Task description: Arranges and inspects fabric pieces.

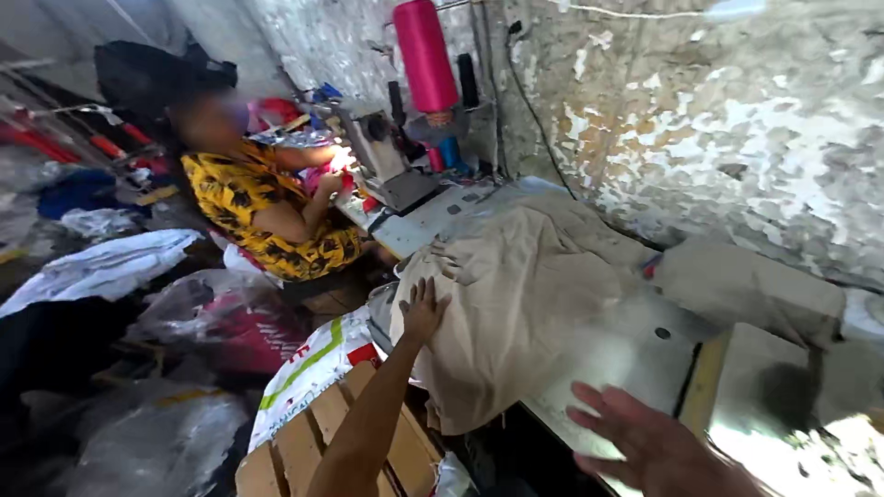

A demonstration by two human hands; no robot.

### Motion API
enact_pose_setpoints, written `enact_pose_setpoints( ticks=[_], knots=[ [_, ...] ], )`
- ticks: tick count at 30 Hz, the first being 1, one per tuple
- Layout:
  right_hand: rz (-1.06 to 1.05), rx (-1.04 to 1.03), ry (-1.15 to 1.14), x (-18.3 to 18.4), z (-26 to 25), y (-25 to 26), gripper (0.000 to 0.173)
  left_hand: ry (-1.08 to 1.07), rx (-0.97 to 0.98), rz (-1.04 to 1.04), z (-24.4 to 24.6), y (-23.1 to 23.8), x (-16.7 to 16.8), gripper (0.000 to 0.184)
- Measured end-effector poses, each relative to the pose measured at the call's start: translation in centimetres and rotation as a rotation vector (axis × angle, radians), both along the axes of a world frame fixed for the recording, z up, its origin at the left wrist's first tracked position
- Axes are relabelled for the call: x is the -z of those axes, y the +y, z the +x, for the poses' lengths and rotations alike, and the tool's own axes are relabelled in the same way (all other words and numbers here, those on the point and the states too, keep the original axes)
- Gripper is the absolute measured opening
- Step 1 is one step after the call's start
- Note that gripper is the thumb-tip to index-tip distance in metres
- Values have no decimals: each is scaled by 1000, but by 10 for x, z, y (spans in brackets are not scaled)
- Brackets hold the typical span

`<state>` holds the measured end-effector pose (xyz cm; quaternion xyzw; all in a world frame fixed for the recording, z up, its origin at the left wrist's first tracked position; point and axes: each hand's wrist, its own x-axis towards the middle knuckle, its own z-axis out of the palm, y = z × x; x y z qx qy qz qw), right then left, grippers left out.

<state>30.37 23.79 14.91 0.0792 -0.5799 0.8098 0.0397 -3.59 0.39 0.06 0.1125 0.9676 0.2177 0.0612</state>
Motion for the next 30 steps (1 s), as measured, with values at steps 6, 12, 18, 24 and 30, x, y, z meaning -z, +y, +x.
enact_pose_setpoints(
  ticks=[6,12,18,24,30],
  knots=[
    [-20,393,-823,126,-91,39,51,-9,-283,366,-50,-23,19,77],
    [-40,554,-833,157,-136,47,58,-265,-249,557,-62,-53,-11,75],
    [-76,587,-854,153,-163,27,62,-290,-165,551,-103,-53,8,83],
    [62,664,-799,147,-164,23,61,-76,-137,253,-86,-41,-15,58],
    [104,722,-715,135,-166,17,55,-175,-118,173,-90,-48,-18,64]
  ],
)
